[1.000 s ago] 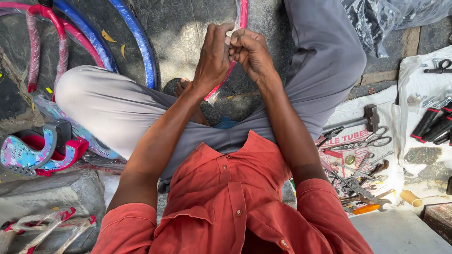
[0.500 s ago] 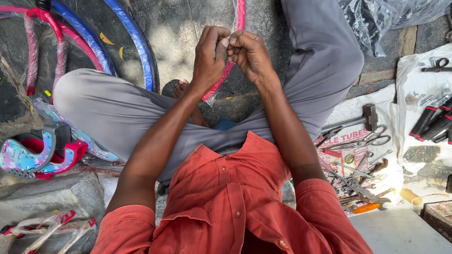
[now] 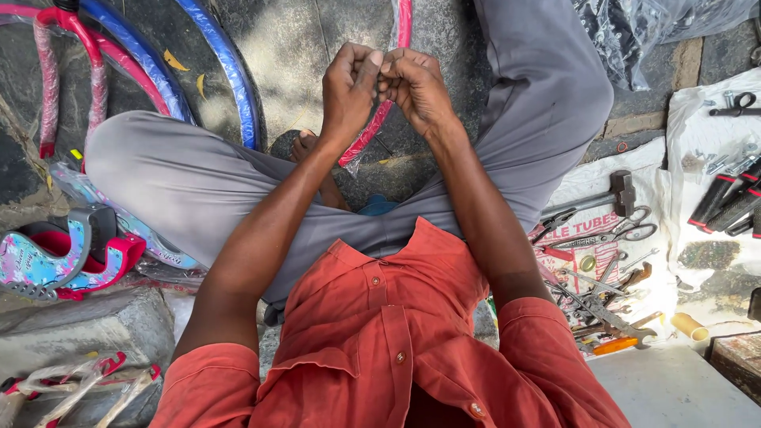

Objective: Assembling and repairing bicycle parts using tools like pliers and screwdrivers.

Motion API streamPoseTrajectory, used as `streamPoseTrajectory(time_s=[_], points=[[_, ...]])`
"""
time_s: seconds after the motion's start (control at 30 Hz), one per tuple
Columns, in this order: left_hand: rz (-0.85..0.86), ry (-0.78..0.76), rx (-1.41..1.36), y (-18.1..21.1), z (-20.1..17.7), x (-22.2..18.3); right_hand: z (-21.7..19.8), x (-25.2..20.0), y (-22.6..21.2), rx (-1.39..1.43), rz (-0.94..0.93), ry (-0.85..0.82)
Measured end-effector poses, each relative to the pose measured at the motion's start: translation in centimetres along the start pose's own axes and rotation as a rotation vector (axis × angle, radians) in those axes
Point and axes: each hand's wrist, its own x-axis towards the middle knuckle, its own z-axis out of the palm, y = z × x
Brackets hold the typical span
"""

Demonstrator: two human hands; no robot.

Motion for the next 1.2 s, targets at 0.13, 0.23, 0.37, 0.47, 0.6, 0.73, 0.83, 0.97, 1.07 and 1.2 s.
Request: streamPoseTrajectory(time_s=[0.13, 0.23, 0.37, 0.47, 0.6, 0.73, 0.83, 0.97, 1.07, 1.2], points=[[-0.222, -0.020, -0.165, -0.7, -0.4, 0.1, 0.6, -0.1, -0.1, -0.039, -0.025, -0.009], [-0.192, -0.033, -0.141, -2.5, -0.4, 0.0, 0.6, -0.7, 0.2, -0.097, -0.065, -0.008], [-0.292, 0.012, -0.174, -1.4, -0.9, 0.1, 0.7, -0.1, 0.5, -0.173, -0.076, -0.050], [-0.353, -0.032, -0.386, 0.1, -0.9, 0.3, 1.2, -0.4, -0.3, -0.164, -0.126, 0.029], [-0.444, 0.044, -0.455, 1.4, -1.8, 0.7, 1.4, -0.1, -0.1, -0.186, -0.099, 0.049], [-0.535, 0.059, -0.520, 2.8, -2.1, 1.2, 0.8, 0.5, 0.4, -0.370, -0.290, -0.027], [-0.570, 0.021, -0.558, 0.2, 0.3, 0.7, -0.8, 0.4, -0.6, -0.516, -0.408, 0.151], [0.110, -0.334, 0.798, -6.6, 6.5, -1.1, -4.0, 0.7, -3.0, -0.256, -0.559, 0.382], [0.185, -0.507, 1.093, -17.5, 14.3, -10.2, -5.6, 0.5, -1.9, -0.154, -0.536, 0.452], [0.069, -0.446, 1.063, -10.0, 10.9, -4.9, -7.0, -0.2, -1.9, -0.063, -0.448, 0.546]])
